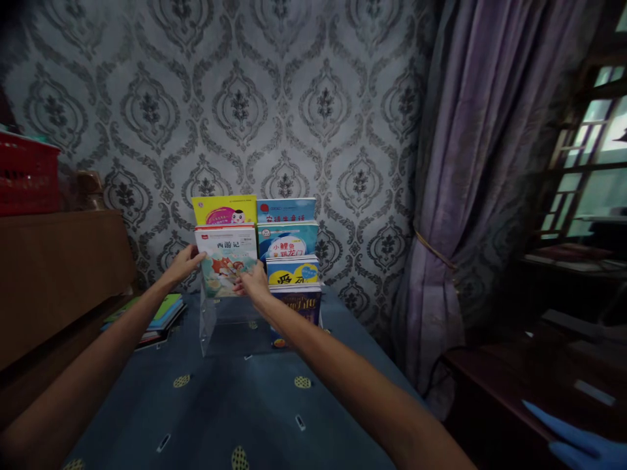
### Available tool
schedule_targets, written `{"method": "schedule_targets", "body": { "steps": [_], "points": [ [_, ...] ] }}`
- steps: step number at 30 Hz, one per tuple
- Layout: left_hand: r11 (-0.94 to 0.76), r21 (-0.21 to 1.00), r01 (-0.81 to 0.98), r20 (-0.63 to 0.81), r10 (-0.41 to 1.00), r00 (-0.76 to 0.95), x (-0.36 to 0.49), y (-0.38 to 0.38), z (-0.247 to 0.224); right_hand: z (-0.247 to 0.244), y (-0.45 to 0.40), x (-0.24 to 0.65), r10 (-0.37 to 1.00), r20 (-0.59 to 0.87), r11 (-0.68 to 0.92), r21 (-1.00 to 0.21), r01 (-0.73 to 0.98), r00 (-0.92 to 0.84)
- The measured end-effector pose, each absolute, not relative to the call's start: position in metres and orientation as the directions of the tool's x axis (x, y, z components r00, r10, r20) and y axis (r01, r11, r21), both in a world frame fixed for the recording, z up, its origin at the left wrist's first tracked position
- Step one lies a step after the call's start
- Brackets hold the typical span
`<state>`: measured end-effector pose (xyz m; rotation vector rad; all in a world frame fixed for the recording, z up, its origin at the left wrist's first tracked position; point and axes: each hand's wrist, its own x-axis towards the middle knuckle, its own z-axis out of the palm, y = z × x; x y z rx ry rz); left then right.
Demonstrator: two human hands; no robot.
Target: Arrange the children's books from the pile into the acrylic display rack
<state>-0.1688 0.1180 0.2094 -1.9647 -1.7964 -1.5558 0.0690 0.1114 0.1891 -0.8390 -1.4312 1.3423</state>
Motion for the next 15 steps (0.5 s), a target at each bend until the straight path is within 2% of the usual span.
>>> {"method": "schedule_targets", "body": {
  "steps": [15],
  "points": [
    [-0.256, 0.597, 0.760, 0.661, 0.693, -0.286, -0.1624, 0.1149, 0.2120, 0.1815, 0.1109, 0.0685, 0.938, 0.162, 0.142, -0.986, -0.084, -0.305]
  ]
}}
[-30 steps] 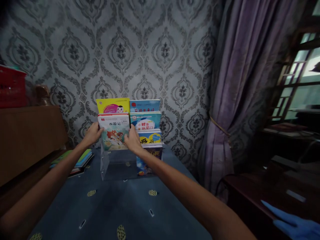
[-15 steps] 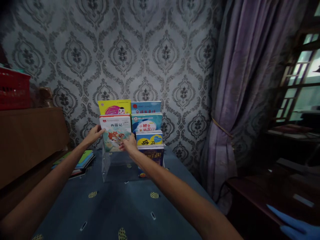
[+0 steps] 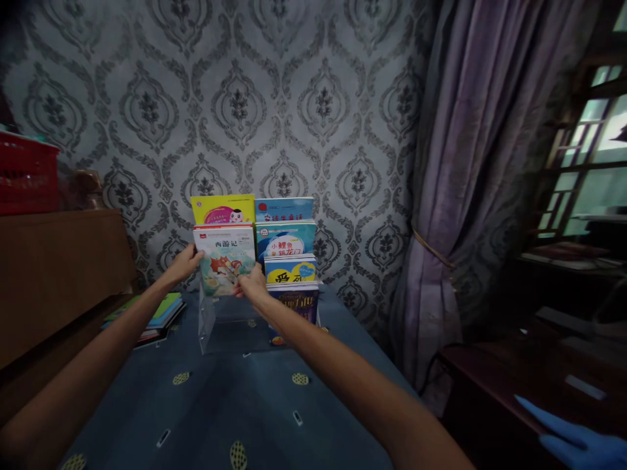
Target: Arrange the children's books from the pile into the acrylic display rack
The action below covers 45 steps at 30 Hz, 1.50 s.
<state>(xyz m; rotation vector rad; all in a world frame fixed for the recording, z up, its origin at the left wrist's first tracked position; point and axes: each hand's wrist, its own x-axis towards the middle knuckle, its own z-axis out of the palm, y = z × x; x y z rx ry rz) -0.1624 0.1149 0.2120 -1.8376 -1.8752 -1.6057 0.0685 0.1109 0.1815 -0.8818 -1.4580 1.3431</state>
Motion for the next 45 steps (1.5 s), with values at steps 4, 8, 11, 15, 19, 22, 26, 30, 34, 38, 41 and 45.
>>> {"method": "schedule_targets", "body": {
  "steps": [4, 8, 11, 15, 19, 22, 26, 30, 34, 38, 41, 45],
  "points": [
    [-0.284, 0.641, 0.713, 0.652, 0.691, -0.311, -0.162, 0.117, 0.211, 0.180, 0.109, 0.071, 0.928, 0.168, 0.146, -0.985, -0.090, -0.332],
    [-0.335, 0.695, 0.636, 0.636, 0.699, -0.327, -0.161, 0.119, 0.211, 0.178, 0.109, 0.074, 0.921, 0.168, 0.144, -0.985, -0.092, -0.351],
    [-0.375, 0.745, 0.552, 0.609, 0.719, -0.334, -0.161, 0.119, 0.214, 0.177, 0.110, 0.074, 0.917, 0.170, 0.146, -0.985, -0.093, -0.361],
    [-0.409, 0.792, 0.453, 0.577, 0.744, -0.336, -0.161, 0.116, 0.218, 0.174, 0.114, 0.073, 0.915, 0.169, 0.145, -0.985, -0.091, -0.367],
    [-0.424, 0.811, 0.403, 0.562, 0.755, -0.337, -0.160, 0.114, 0.218, 0.171, 0.117, 0.072, 0.917, 0.158, 0.137, -0.987, -0.083, -0.367],
    [-0.416, 0.815, 0.403, 0.556, 0.757, -0.344, -0.157, 0.113, 0.217, 0.169, 0.118, 0.074, 0.914, 0.159, 0.137, -0.987, -0.087, -0.374],
    [-0.380, 0.803, 0.459, 0.555, 0.757, -0.344, -0.155, 0.110, 0.220, 0.166, 0.118, 0.077, 0.911, 0.158, 0.133, -0.987, -0.091, -0.381],
    [-0.348, 0.753, 0.558, 0.599, 0.715, -0.362, -0.148, 0.099, 0.228, 0.165, 0.118, 0.077, 0.911, 0.150, 0.122, -0.988, -0.096, -0.385],
    [-0.191, 0.353, 0.916, 0.858, 0.457, -0.235, -0.122, 0.082, 0.244, 0.163, 0.115, 0.077, 0.908, 0.171, 0.137, -0.984, -0.115, -0.383],
    [-0.106, -0.228, 0.968, 0.851, 0.462, 0.251, -0.082, 0.076, 0.265, 0.162, 0.111, 0.079, 0.910, 0.181, 0.137, -0.980, -0.142, -0.373],
    [-0.142, -0.414, 0.899, 0.732, 0.535, 0.422, -0.059, 0.085, 0.276, 0.161, 0.109, 0.081, 0.915, 0.168, 0.120, -0.981, -0.150, -0.366],
    [-0.117, -0.481, 0.869, 0.678, 0.579, 0.453, -0.042, 0.102, 0.283, 0.154, 0.103, 0.086, 0.907, 0.159, 0.111, -0.983, -0.145, -0.390]
  ]
}}
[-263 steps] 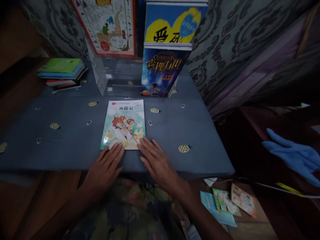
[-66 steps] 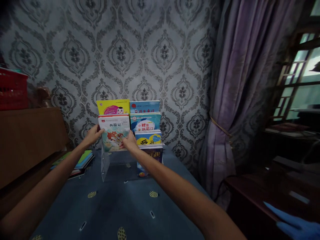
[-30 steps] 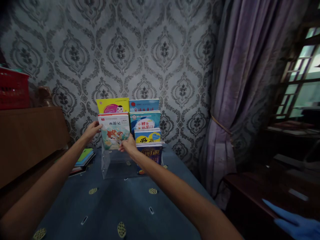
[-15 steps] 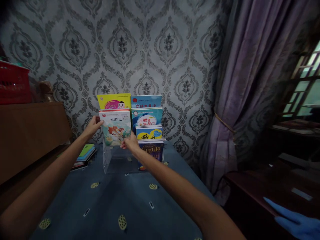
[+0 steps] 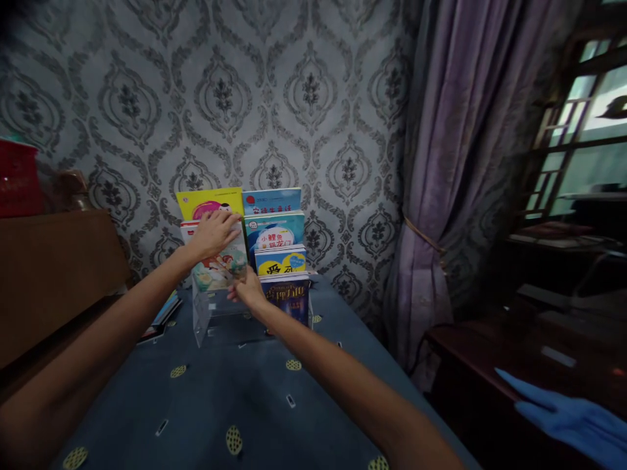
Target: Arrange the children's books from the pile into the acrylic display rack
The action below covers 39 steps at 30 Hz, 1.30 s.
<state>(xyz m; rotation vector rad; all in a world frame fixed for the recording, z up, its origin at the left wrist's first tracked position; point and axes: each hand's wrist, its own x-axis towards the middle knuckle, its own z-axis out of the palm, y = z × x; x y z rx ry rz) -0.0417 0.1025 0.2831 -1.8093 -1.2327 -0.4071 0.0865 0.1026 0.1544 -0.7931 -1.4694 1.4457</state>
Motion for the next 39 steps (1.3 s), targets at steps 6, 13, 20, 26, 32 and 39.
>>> {"method": "schedule_targets", "body": {
  "steps": [6, 13, 20, 26, 32, 39],
  "points": [
    [-0.066, -0.489, 0.870, 0.675, 0.603, 0.425, -0.032, 0.113, 0.290, 0.129, 0.081, 0.098, 0.854, 0.196, 0.134, -0.978, -0.159, -0.482],
    [-0.131, -0.426, 0.895, 0.675, 0.613, 0.411, -0.037, 0.120, 0.291, 0.085, 0.050, 0.107, 0.825, 0.157, 0.100, -0.986, -0.134, -0.542],
    [-0.159, -0.275, 0.948, 0.781, 0.537, 0.317, -0.036, 0.087, 0.252, 0.034, 0.028, 0.116, 0.810, 0.089, 0.025, -0.993, -0.118, -0.579],
    [-0.189, -0.191, 0.963, 0.734, 0.624, 0.268, -0.063, 0.029, 0.113, -0.017, 0.020, 0.129, 0.820, 0.102, 0.052, -0.993, -0.105, -0.563],
    [0.085, 0.074, 0.994, 0.610, 0.784, -0.113, -0.149, 0.002, 0.035, -0.029, 0.017, 0.137, 0.788, 0.151, 0.142, -0.988, -0.062, -0.596],
    [0.386, 0.212, 0.898, 0.543, 0.717, -0.437, -0.240, 0.026, 0.056, -0.026, 0.015, 0.138, 0.785, 0.131, 0.157, -0.988, -0.011, -0.605]
  ]
}}
